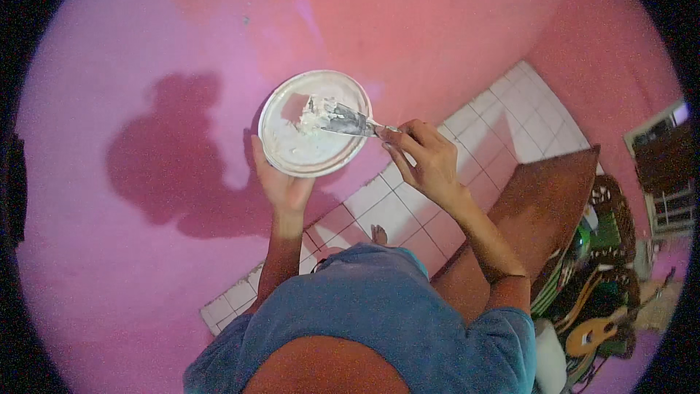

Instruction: The person uses a putty knife to scoop a white substance from a container and spread it onto a pink wall to patch or smooth the surface.

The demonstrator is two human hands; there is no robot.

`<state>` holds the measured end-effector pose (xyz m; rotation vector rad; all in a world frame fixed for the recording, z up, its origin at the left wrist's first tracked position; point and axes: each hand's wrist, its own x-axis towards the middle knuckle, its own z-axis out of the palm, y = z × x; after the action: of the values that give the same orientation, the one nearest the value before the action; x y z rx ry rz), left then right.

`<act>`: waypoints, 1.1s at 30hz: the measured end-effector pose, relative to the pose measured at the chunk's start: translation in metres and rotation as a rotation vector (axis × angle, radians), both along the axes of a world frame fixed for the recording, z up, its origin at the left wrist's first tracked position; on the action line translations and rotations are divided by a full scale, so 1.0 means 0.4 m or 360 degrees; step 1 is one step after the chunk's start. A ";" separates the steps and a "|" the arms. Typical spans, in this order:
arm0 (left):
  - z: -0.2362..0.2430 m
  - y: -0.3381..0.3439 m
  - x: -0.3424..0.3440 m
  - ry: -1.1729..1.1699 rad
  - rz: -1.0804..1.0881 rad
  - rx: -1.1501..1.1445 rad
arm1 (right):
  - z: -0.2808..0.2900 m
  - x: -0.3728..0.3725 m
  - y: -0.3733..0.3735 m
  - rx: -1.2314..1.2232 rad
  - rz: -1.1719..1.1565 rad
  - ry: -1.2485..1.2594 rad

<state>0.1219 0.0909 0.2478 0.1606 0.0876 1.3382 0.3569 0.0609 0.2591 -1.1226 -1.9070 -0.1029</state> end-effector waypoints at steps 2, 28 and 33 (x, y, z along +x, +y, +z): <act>0.016 0.034 -0.009 -0.0037 -0.0033 0.0049 | 0.019 -0.016 0.007 0.0052 -0.0064 -0.0085; 0.275 0.612 -1.156 0.0079 -0.0384 -0.0237 | 0.474 -1.090 0.354 -0.0558 -0.0305 -0.0892; 0.256 0.624 -1.286 -0.0017 -0.0508 -0.0223 | 0.500 -1.198 0.342 -0.0558 -0.0349 -0.0971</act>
<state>-0.3926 0.3404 0.3504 0.0460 0.1402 1.0107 -0.1223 0.1979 0.4590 -1.6789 -2.3882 -0.2643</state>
